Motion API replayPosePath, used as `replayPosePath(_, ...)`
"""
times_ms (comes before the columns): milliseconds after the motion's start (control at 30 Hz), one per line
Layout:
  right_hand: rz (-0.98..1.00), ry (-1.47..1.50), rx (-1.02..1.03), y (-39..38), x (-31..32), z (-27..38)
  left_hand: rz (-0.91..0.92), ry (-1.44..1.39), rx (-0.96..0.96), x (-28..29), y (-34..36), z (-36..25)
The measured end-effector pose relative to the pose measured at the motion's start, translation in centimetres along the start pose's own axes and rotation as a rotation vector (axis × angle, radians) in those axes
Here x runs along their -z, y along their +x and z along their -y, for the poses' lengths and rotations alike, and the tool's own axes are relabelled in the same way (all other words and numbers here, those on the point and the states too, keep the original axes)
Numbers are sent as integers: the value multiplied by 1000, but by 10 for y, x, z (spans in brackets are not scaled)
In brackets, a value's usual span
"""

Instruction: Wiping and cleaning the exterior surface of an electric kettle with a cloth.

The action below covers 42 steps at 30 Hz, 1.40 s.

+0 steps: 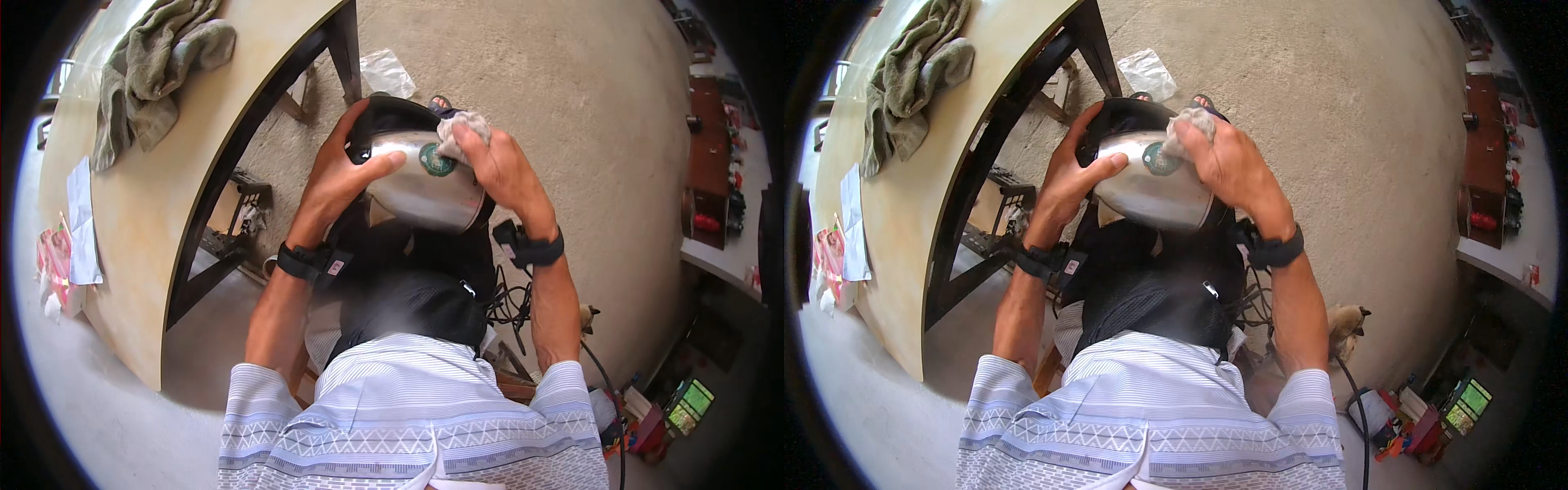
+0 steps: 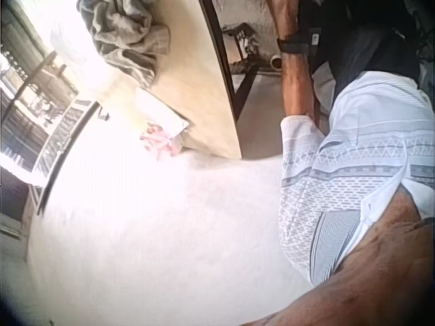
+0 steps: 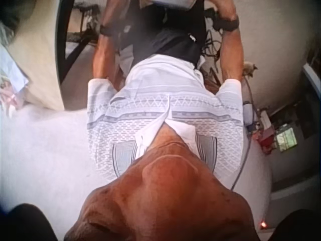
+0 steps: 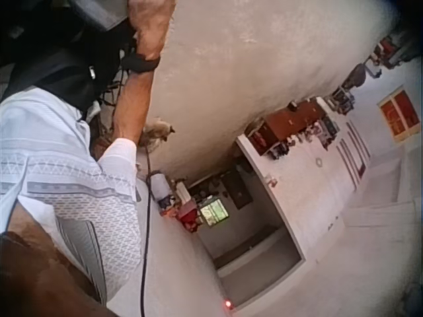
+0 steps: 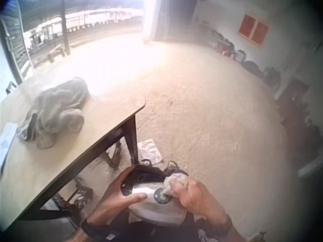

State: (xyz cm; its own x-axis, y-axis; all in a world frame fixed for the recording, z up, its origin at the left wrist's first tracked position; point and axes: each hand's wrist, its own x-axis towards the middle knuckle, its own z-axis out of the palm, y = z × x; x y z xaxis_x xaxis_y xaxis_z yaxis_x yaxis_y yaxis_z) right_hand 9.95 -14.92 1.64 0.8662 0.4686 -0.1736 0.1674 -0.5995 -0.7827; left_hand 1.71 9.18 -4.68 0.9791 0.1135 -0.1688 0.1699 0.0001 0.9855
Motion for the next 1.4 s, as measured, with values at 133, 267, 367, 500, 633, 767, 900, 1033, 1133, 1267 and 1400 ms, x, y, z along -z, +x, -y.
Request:
replayPosePath(133,170,-181,-101,2,-5,13,-24,-159,69,1,-2,1)
replayPosePath(267,-226,-331,385,-43,-35,17,-1,-214,43,0,-5,-4)
replayPosePath(367,-284,-534,526,-69,-54,30,-20,-203,58,1,-2,6)
replayPosePath(500,-219,-629,530,-64,-55,34,-56,-88,30,-3,1,5)
replayPosePath(633,-225,-557,532,-30,-40,35,-69,-77,56,-7,5,0)
replayPosePath(767,-204,-334,351,-5,-38,31,-72,-48,26,-5,2,0)
replayPosePath(900,34,-332,-17,14,-26,46,-106,-249,96,-7,4,6)
replayPosePath(1033,-128,-423,136,-2,-53,40,-99,-319,89,1,8,24)
replayPosePath(1133,-285,-510,531,-34,-68,35,-92,-285,101,-1,3,16)
replayPosePath(1267,-220,-599,540,-60,-83,49,-68,-315,49,-7,11,15)
replayPosePath(1400,-272,-602,582,-35,-83,43,-7,-383,16,3,12,32)
